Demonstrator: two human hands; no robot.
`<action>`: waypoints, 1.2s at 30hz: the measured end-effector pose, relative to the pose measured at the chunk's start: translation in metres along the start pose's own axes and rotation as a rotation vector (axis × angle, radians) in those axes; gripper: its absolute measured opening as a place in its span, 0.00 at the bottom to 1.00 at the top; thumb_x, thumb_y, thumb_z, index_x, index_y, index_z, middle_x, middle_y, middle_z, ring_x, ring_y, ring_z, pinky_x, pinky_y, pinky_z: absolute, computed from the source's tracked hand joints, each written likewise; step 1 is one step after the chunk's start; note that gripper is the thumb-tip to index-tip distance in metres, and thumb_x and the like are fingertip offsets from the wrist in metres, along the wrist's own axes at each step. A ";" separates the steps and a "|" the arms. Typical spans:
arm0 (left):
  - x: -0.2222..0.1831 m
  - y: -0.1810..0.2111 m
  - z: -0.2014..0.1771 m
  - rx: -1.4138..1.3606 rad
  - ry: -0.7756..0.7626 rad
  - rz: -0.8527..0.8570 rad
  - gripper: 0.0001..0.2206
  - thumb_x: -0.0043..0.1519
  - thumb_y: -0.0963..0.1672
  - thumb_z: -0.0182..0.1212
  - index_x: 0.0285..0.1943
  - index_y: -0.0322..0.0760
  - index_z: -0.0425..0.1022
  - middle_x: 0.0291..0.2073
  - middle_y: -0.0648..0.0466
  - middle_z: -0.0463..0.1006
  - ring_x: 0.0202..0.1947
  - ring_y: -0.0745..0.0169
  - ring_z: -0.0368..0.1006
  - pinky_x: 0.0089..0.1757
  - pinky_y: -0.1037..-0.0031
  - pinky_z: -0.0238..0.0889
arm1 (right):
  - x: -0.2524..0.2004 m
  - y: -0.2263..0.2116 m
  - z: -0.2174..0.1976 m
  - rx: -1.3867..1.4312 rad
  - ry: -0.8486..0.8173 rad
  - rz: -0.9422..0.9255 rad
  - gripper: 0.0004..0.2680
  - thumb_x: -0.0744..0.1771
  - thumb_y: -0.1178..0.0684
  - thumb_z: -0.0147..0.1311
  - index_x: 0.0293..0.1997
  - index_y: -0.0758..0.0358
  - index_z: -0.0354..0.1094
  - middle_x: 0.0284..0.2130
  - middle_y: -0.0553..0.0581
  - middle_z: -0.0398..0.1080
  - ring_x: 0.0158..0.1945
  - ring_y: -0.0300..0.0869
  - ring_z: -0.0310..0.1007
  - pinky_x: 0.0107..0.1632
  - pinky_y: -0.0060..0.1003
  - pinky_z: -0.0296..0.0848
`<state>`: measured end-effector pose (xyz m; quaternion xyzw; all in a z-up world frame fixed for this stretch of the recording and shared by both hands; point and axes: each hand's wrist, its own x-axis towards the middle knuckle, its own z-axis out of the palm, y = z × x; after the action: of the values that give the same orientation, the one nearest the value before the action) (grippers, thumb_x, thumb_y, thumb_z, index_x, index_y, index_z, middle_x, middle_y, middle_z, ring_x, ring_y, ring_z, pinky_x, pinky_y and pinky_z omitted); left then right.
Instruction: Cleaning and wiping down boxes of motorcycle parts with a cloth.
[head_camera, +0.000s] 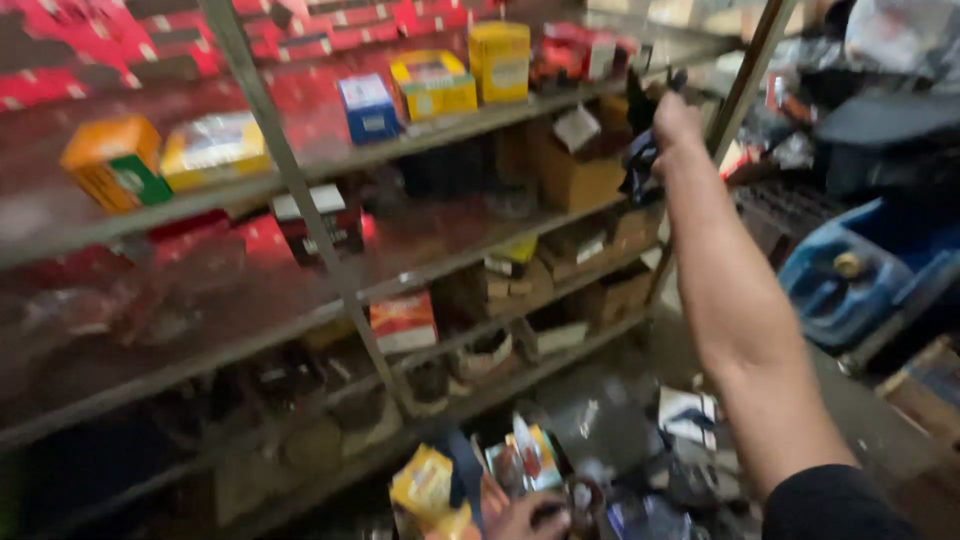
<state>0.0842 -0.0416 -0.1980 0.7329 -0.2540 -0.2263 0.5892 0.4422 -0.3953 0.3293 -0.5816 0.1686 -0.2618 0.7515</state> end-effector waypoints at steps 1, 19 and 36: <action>-0.019 0.047 -0.003 -0.015 -0.008 -0.023 0.21 0.65 0.50 0.65 0.62 0.33 0.75 0.52 0.46 0.81 0.56 0.58 0.75 0.57 0.71 0.64 | -0.027 0.005 -0.007 -0.014 0.008 0.023 0.19 0.64 0.40 0.63 0.47 0.68 0.73 0.34 0.51 0.76 0.34 0.41 0.76 0.35 0.42 0.75; 0.057 0.265 -0.028 -0.997 0.474 0.372 0.36 0.66 0.56 0.59 0.79 0.40 0.51 0.64 0.44 0.66 0.62 0.49 0.65 0.61 0.60 0.60 | -0.396 0.198 -0.068 -0.593 -0.407 -0.524 0.12 0.68 0.46 0.57 0.52 0.59 0.75 0.51 0.58 0.69 0.58 0.50 0.66 0.61 0.43 0.65; 0.070 0.251 -0.053 -1.217 0.203 0.261 0.30 0.71 0.63 0.46 0.61 0.39 0.68 0.49 0.52 0.74 0.50 0.57 0.72 0.51 0.63 0.67 | -0.382 0.175 -0.109 -0.509 -0.829 -0.690 0.23 0.66 0.43 0.63 0.67 0.60 0.66 0.64 0.64 0.66 0.68 0.57 0.67 0.71 0.45 0.64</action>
<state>0.1456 -0.0910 0.0565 0.2471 -0.1098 -0.1860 0.9446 0.1086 -0.2229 0.1120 -0.8184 -0.2799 -0.1933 0.4631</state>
